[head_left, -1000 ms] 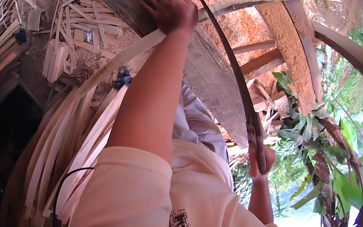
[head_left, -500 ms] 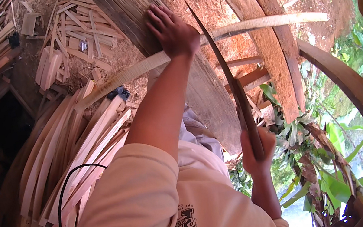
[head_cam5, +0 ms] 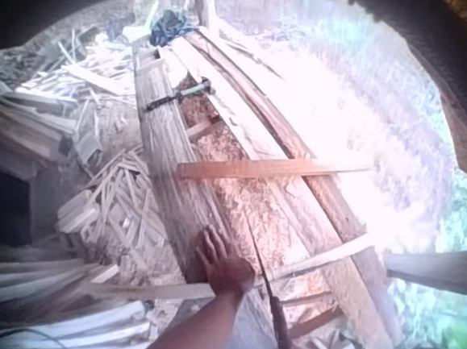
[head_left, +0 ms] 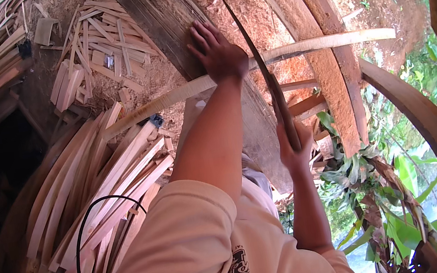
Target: The person uses a curved knife to shave thin strips from a long piece of wood resting on a wooden beam. The person holds the wood steady with their left hand while repeatedly drawing the knife along the surface to remove thin layers of wood.
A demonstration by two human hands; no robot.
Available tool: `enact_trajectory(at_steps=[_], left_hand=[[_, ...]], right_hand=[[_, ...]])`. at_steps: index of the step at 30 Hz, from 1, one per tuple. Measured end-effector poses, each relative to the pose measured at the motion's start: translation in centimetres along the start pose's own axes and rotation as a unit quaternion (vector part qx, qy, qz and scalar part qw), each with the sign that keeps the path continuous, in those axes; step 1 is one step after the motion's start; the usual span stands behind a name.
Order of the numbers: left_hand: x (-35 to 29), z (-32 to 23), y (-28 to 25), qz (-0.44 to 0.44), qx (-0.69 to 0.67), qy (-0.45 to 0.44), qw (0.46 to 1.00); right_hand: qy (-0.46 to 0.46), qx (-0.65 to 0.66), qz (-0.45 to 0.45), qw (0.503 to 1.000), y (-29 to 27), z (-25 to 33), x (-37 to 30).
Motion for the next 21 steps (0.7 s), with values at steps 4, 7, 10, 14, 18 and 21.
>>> enact_trajectory(at_steps=[4, 7, 10, 14, 18, 21], left_hand=[[0.4, 0.5, 0.2, -0.025, -0.017, 0.007, 1.000], [0.4, 0.5, -0.3, -0.017, -0.008, 0.009, 1.000], [0.4, 0.3, 0.2, -0.015, 0.025, 0.009, 1.000], [0.0, 0.3, -0.6, -0.021, 0.028, 0.008, 0.999], [-0.3, -0.6, -1.0, 0.004, 0.041, 0.021, 0.999], [0.5, -0.8, -1.8, 0.003, 0.050, 0.017, 0.999]], right_hand=[[0.062, -0.051, -0.001, 0.997, -2.6, 1.4, -14.0], [0.071, -0.116, 0.009, 0.991, -4.0, 4.9, -18.2], [0.051, -0.118, 0.023, 0.991, -4.6, 7.7, -17.7], [0.047, -0.088, 0.009, 0.995, -3.6, 5.7, -12.9], [0.011, -0.018, -0.002, 1.000, 0.9, 2.6, 4.0], [-0.052, -0.014, -0.013, 0.998, 2.0, 2.1, 6.1]])
Point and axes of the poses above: each hand's wrist, its own x-axis towards the middle knuckle, its own y-axis out of the palm, z = x × y, the point moved 4 cm from there along x, towards the middle knuckle, and after that the axes turned 15 degrees about z, right-handed, at the moved point
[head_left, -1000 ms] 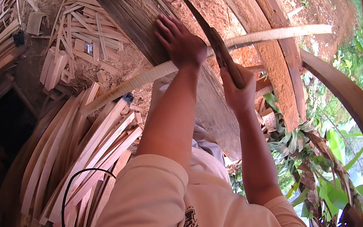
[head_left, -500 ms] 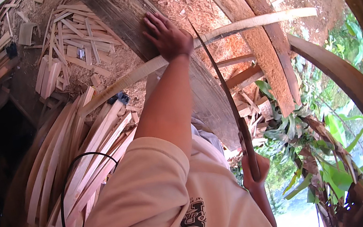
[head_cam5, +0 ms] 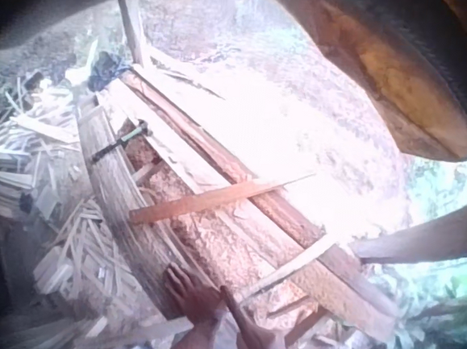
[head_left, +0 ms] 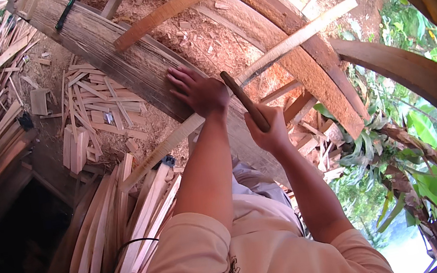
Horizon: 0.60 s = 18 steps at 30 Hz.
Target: The person uses a curved knife to shave thin strips from a long piece of wood resting on a wooden beam. The person holds the wood steady with their left hand while repeatedly drawing the knife along the surface to remove thin layers of wood.
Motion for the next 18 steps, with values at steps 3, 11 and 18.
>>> enact_trajectory(at_steps=[3, 11, 18], left_hand=[[-0.6, 0.6, 0.5, 0.017, 0.045, -0.014, 0.999], [-0.5, 1.0, 0.9, -0.019, -0.032, 0.002, 0.999], [-0.2, 0.6, 1.7, 0.000, 0.066, -0.030, 0.997]], right_hand=[[0.062, 0.019, 0.019, 0.998, -0.7, 0.1, -2.8], [0.127, -0.069, 0.028, 0.989, -5.7, 6.9, -23.2], [0.096, 0.016, 0.030, 0.995, -2.7, 3.6, -7.5]])
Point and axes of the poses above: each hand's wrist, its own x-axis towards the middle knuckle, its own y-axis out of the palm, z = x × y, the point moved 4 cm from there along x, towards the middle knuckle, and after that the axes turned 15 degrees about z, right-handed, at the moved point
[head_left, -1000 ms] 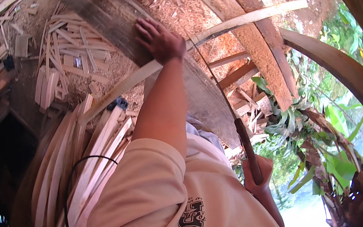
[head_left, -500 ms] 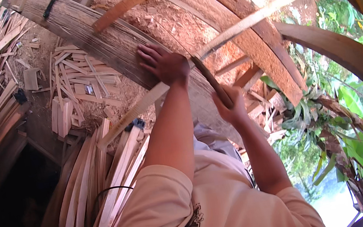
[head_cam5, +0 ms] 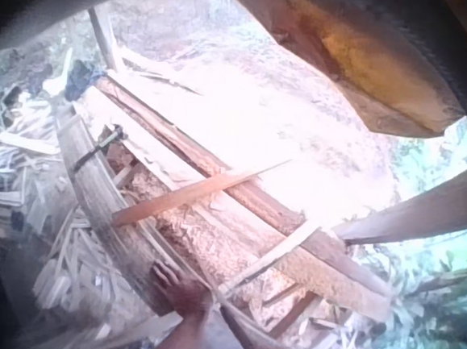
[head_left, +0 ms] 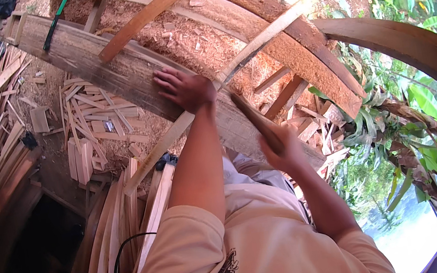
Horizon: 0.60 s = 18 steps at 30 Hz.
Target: The person uses a curved knife to shave thin strips from a long piece of wood resting on a wooden beam. The person holds the wood steady with their left hand while repeatedly drawing the knife along the surface to remove thin layers of wood.
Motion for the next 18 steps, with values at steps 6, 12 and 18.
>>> enact_trajectory(at_steps=[6, 12, 18], left_hand=[[0.4, 0.3, 0.0, -0.006, 0.058, 0.005, 0.998], [-4.9, -0.5, 3.5, -0.061, 0.086, 0.069, 0.992], [-8.3, -1.4, 2.5, -0.007, 0.010, 0.067, 0.998]], right_hand=[[-0.061, 0.014, -0.046, 0.997, 2.7, -1.2, 7.8], [-0.041, 0.038, -0.065, 0.996, 2.9, -5.7, 1.4], [-0.021, 0.013, -0.067, 0.997, 2.4, -7.0, -0.8]])
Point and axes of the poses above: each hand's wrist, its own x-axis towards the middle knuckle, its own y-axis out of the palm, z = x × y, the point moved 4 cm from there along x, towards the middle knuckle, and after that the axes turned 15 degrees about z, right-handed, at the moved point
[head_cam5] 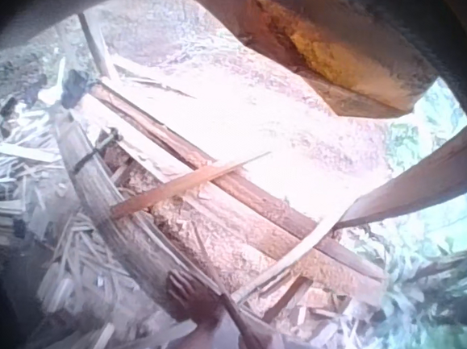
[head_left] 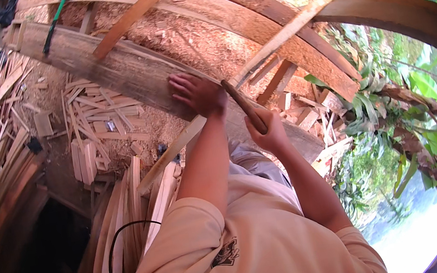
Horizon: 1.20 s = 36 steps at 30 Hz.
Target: The person uses a curved knife to shave thin strips from a long piece of wood resting on a wooden beam. The person holds the wood steady with their left hand while repeatedly drawing the knife along the surface to remove thin layers of wood.
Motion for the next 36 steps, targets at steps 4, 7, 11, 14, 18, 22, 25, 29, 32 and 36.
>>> enact_trajectory(at_steps=[4, 7, 11, 14, 18, 22, 25, 29, 32, 36], left_hand=[[0.2, 0.2, 0.0, -0.003, -0.003, -0.008, 1.000], [-0.2, 0.7, -0.1, -0.006, -0.068, 0.006, 0.998], [-0.2, 0.9, -0.3, -0.006, -0.104, -0.001, 0.995], [-0.2, 0.4, -0.5, -0.004, -0.097, 0.003, 0.995], [0.4, 0.5, -0.3, 0.007, -0.019, -0.024, 1.000], [0.3, -0.6, 0.3, 0.017, 0.017, 0.004, 1.000], [1.3, 0.3, 2.1, -0.060, 0.141, -0.031, 0.988], [2.3, 1.1, 3.5, -0.119, 0.225, -0.038, 0.966], [3.4, 1.5, 4.4, -0.304, 0.304, -0.082, 0.899], [2.4, -0.2, 2.5, -0.276, 0.327, -0.036, 0.903]], right_hand=[[-0.003, -0.007, -0.005, 1.000, -1.1, -0.9, -3.4], [0.018, -0.050, 0.005, 0.999, -3.2, -3.6, -13.5], [0.042, -0.092, 0.044, 0.994, -6.4, 0.8, -20.2], [0.044, -0.087, 0.038, 0.995, -7.0, 3.8, -19.2], [0.037, -0.048, 0.058, 0.996, -5.3, 3.2, -9.8], [0.025, 0.001, 0.021, 0.999, -1.4, -0.4, 0.9], [-0.020, -0.044, -0.015, 0.999, 0.0, 0.7, 1.2], [0.018, -0.012, 0.014, 1.000, 0.8, -0.8, 0.5], [0.010, -0.023, -0.006, 1.000, 1.0, -0.3, 0.5], [0.021, -0.027, -0.063, 0.997, 2.0, -0.7, -0.4]])
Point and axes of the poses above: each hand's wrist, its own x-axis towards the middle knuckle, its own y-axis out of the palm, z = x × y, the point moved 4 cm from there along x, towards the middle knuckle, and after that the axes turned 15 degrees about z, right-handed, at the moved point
